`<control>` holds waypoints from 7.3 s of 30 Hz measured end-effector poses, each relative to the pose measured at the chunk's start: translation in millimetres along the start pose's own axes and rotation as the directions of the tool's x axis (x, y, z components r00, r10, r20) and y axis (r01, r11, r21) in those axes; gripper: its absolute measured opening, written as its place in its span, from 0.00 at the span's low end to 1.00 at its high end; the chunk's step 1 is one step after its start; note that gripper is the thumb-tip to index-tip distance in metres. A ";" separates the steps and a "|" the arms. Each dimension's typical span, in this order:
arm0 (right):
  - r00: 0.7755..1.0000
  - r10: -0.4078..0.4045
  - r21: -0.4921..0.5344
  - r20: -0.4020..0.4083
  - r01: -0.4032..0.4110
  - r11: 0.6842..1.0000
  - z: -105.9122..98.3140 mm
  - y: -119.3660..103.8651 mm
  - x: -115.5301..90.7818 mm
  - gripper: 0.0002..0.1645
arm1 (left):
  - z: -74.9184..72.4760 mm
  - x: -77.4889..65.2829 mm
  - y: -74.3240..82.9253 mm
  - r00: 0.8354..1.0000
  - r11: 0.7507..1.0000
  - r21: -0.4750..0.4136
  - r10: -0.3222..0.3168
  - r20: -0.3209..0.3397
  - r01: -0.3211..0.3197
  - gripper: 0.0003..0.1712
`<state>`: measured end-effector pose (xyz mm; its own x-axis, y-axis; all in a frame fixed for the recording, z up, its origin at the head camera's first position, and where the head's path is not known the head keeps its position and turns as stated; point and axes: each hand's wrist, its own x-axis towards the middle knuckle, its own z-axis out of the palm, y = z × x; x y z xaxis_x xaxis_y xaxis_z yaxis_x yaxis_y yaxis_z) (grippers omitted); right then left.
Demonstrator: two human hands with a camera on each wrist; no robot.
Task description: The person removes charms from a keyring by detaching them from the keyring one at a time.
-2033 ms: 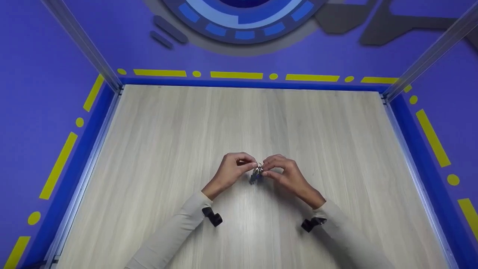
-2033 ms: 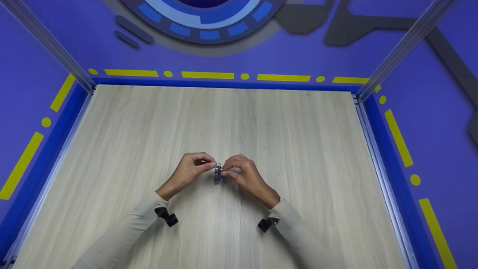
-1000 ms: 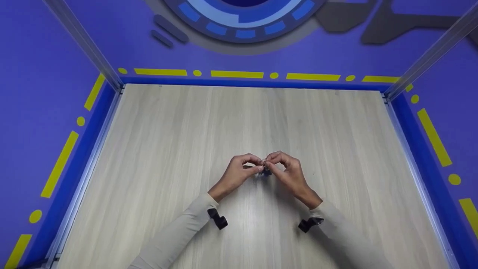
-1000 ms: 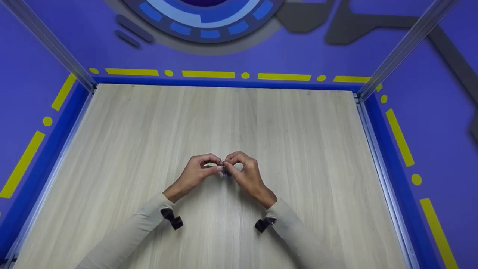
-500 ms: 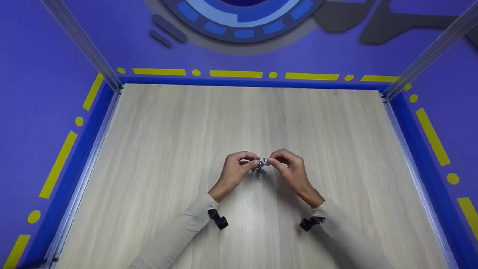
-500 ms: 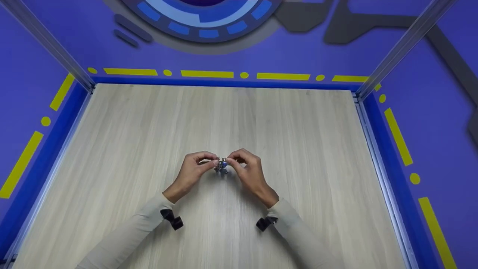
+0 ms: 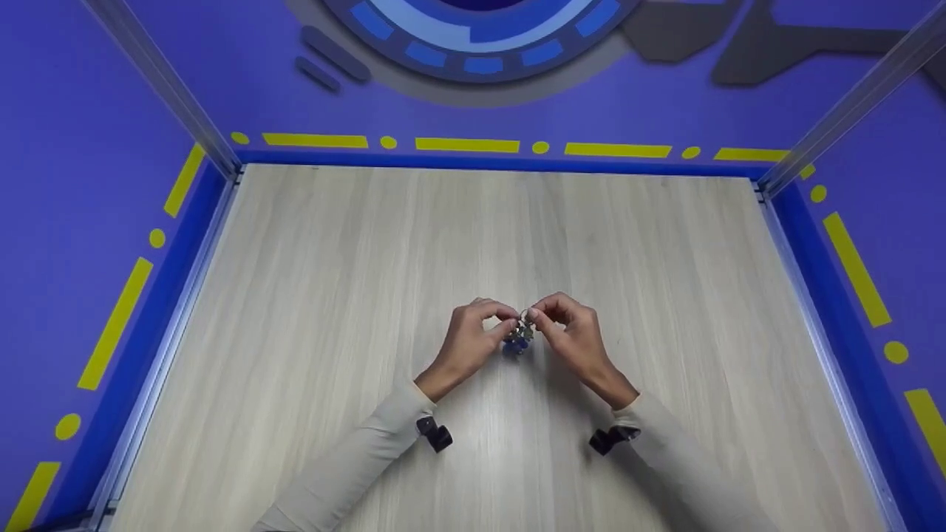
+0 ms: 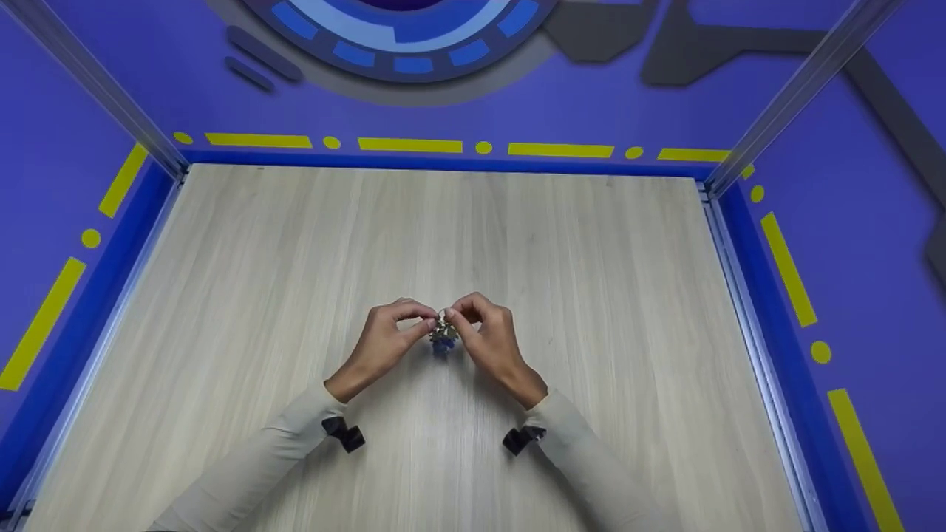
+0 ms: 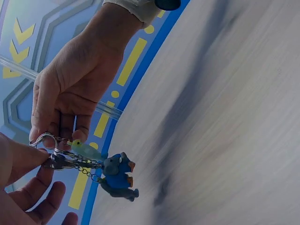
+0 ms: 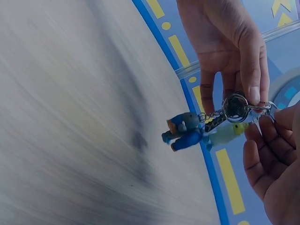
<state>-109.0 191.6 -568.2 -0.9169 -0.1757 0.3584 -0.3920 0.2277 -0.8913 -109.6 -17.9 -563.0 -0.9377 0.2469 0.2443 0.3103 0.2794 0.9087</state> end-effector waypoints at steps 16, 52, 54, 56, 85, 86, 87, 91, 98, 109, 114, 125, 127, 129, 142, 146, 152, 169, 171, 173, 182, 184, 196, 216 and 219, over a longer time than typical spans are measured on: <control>0.992 -0.127 0.120 -0.014 0.128 0.985 1.6 2.3 -3.1 0.04 | -3.8 0.0 -7.2 0.953 0.890 -0.382 -0.154 0.262 0.249 0.10; 0.994 -0.078 0.027 -0.077 0.080 0.996 2.5 2.7 -6.5 0.07 | 4.8 -6.0 0.8 0.991 0.978 -0.193 -0.094 -0.094 0.075 0.04; 0.995 -0.084 0.032 -0.058 0.086 0.996 0.6 3.6 -5.7 0.07 | 3.0 -6.2 0.7 0.994 0.990 -0.137 -0.046 -0.097 0.033 0.04; 0.994 -0.104 0.026 -0.028 0.104 0.994 -1.9 4.1 -4.3 0.07 | 1.5 -6.0 0.8 0.995 0.996 -0.090 -0.002 -0.096 -0.007 0.04; 0.995 0.001 0.164 0.096 -0.017 0.986 -18.2 2.8 0.8 0.06 | 4.0 -3.4 12.5 0.999 0.996 0.073 0.043 0.012 -0.044 0.02; 0.994 0.031 0.192 0.101 -0.050 0.980 -18.2 1.6 1.0 0.06 | 3.9 -3.3 12.7 1.000 0.998 0.052 0.016 0.013 -0.016 0.02; 0.993 0.058 0.218 0.107 -0.080 0.973 -18.1 0.9 1.3 0.05 | 3.6 -3.0 13.2 1.000 0.999 0.028 -0.017 0.014 0.016 0.01; 0.984 0.133 0.306 0.120 -0.164 0.938 -16.7 -0.1 1.2 0.07 | 2.0 -0.8 15.7 0.985 0.980 -0.101 -0.168 0.023 0.170 0.02; 0.968 0.231 0.408 0.096 -0.249 0.878 -12.5 -1.7 0.4 0.11 | 0.1 2.6 21.0 0.926 0.849 -0.372 -0.361 0.110 0.375 0.07; 0.956 0.287 0.456 0.055 -0.279 0.845 -10.7 -5.8 0.9 0.07 | 1.2 2.5 20.6 0.918 0.807 -0.445 -0.379 0.115 0.389 0.07; 0.964 0.259 0.415 0.061 -0.261 0.872 -11.7 -5.8 1.4 0.07 | 1.5 0.9 19.2 0.935 0.855 -0.387 -0.349 0.060 0.344 0.05; 0.981 0.183 0.300 0.063 -0.193 0.934 -12.0 -10.3 1.6 0.06 | 3.6 -3.3 19.0 0.990 0.985 -0.134 -0.120 -0.077 0.109 0.01; 0.982 0.179 0.287 0.062 -0.190 0.939 -10.5 -10.4 1.3 0.06 | 4.5 -4.3 19.7 0.994 0.997 -0.061 -0.051 -0.102 0.044 0.01; 0.982 0.180 0.277 0.059 -0.189 0.942 -9.1 -10.6 1.2 0.05 | 5.5 -5.0 20.5 0.992 1.000 0.005 0.011 -0.122 -0.010 0.03; 0.984 0.159 0.260 0.079 -0.175 0.950 -7.2 -11.9 1.8 0.09 | 8.8 -10.1 21.8 0.965 0.952 0.233 0.233 -0.120 -0.201 0.05; 0.989 0.137 0.255 0.061 -0.148 0.955 -6.2 -14.6 1.6 0.07 | 8.8 -10.3 21.8 0.980 0.974 0.151 0.184 -0.073 -0.172 0.05; 0.993 0.117 0.229 -0.011 -0.112 0.967 0.2 -19.7 -2.4 0.06 | 7.0 -6.8 22.9 1.000 0.994 -0.105 -0.011 0.012 0.013 0.02; 0.991 0.052 0.135 -0.120 -0.036 0.990 3.7 -18.6 -6.2 0.06 | 8.0 -7.1 15.0 0.945 0.766 -0.557 -0.297 0.135 0.320 0.07; 0.993 0.047 0.120 -0.107 -0.034 0.992 3.2 -18.0 -6.2 0.05 | 7.9 -7.2 15.0 0.944 0.773 -0.547 -0.305 0.127 0.323 0.06; 0.995 0.036 0.095 -0.094 -0.027 0.995 1.9 -17.2 -6.4 0.04 | 7.9 -7.7 15.1 0.944 0.786 -0.529 -0.310 0.114 0.322 0.06; 0.996 -0.067 -0.064 -0.065 0.063 0.996 -7.2 -11.4 -5.5 0.03 | 6.7 -6.8 18.8 0.955 0.880 -0.383 -0.298 0.020 0.282 0.06; 0.995 -0.090 -0.105 -0.042 0.085 0.991 -8.9 -10.0 -5.6 0.03 | 6.5 -6.7 19.7 0.959 0.901 -0.343 -0.283 -0.005 0.264 0.06; 0.995 -0.095 -0.152 -0.007 0.093 0.984 -6.0 -10.7 -5.7 0.08 | 9.9 -8.3 20.6 0.984 0.994 -0.091 -0.074 -0.161 0.060 0.03; 0.969 -0.243 -0.112 -0.037 0.238 0.965 -7.9 -5.1 -7.7 0.10 | 6.5 -6.7 27.2 0.976 0.982 0.130 0.158 -0.147 -0.139 0.04; 0.968 -0.248 -0.098 -0.031 0.244 0.965 -8.7 -5.4 -7.4 0.10 | 6.8 -6.7 28.0 0.979 0.977 0.152 0.166 -0.122 -0.147 0.04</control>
<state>-100.8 200.0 -563.7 -0.7931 -0.1969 0.5763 -0.6090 0.2711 -0.7454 -93.6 -5.4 -541.4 -0.8852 0.1749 0.4310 0.4646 0.3779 0.8008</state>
